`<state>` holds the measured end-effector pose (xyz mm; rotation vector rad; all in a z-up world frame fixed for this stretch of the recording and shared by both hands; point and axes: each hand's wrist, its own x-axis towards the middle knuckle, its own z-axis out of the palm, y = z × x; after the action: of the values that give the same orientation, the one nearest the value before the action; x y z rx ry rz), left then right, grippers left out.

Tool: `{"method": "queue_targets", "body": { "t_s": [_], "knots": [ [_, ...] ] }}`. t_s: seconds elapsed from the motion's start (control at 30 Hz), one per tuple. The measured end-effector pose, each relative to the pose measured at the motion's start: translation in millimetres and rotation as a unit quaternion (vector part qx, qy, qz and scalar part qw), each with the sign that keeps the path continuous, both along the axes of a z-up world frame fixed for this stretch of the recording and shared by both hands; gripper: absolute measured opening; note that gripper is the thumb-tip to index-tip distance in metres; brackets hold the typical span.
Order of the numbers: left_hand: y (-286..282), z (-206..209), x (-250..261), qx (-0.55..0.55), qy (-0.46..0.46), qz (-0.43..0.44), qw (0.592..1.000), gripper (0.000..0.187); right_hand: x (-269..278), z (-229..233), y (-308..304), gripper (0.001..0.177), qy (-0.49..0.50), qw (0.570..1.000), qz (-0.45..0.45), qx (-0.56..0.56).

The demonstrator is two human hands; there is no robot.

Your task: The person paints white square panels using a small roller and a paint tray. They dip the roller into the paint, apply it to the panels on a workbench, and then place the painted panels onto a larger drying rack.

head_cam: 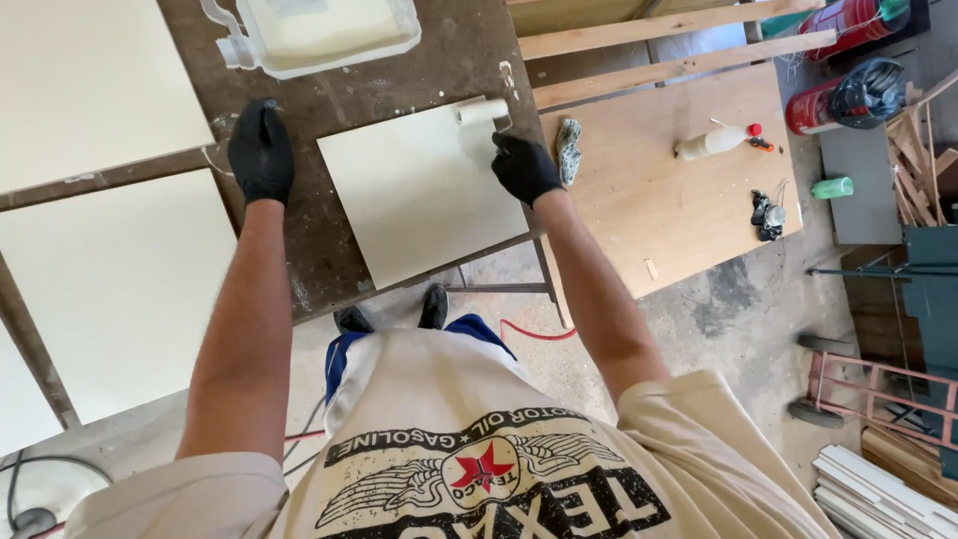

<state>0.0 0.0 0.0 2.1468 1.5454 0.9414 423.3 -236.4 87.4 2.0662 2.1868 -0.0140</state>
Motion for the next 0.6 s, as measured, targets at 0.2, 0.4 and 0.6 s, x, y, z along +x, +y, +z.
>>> {"method": "queue_targets", "body": {
  "t_s": [0.2, 0.4, 0.6],
  "knots": [
    [1, -2, -1, 0.030, 0.039, -0.001, 0.999, 0.046, -65, 45, -156, 0.040, 0.246, 0.932, -0.266, -0.006],
    [1, -10, 3, 0.009, 0.007, 0.009, 1.000, 0.045, -47, 8, -111, 0.042, 0.233, 0.927, -0.292, -0.040],
    [-3, 11, 0, 0.100, -0.082, -0.052, 0.990, 0.038, -51, 48, -15, 0.046, 0.262, 0.931, -0.255, 0.017]
  ]
}}
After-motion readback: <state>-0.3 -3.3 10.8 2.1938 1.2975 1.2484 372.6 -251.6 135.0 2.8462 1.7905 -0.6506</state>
